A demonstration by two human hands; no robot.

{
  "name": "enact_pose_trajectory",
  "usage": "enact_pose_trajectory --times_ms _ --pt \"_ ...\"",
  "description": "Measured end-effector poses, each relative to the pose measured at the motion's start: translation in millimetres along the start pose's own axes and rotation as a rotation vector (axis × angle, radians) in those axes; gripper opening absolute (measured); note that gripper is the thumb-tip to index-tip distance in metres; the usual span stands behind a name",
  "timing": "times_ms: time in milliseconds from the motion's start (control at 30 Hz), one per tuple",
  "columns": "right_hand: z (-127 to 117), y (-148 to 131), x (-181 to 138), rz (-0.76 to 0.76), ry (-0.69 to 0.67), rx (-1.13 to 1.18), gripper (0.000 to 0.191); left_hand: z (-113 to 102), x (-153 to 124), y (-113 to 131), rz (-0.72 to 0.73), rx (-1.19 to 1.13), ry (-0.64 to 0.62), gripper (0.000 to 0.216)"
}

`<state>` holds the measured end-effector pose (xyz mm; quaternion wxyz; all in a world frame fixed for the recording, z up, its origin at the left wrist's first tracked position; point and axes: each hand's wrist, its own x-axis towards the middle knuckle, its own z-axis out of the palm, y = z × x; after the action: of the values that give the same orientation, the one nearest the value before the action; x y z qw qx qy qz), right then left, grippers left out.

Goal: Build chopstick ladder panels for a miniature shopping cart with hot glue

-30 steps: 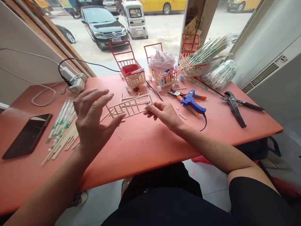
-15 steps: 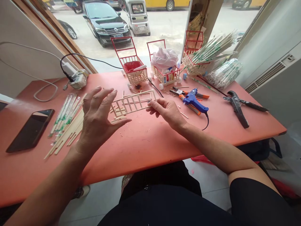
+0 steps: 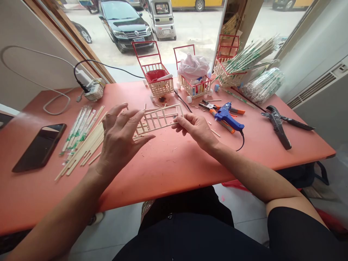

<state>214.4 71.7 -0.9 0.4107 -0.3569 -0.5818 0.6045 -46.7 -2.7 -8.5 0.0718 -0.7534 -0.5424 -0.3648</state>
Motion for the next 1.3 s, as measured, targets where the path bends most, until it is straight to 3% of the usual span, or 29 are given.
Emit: enact_pose_trajectory --times_ms 500,1300 --pt "3.7 3.4 -2.0 -0.006 -0.019 0.026 0.056 0.2 -2.8 3.8 0.125 0.148 0.045 0.058" --pt "9.7 3.9 -6.1 -0.006 -0.069 0.001 0.056 4.1 -2.5 15.5 0.11 0.135 -0.013 0.063"
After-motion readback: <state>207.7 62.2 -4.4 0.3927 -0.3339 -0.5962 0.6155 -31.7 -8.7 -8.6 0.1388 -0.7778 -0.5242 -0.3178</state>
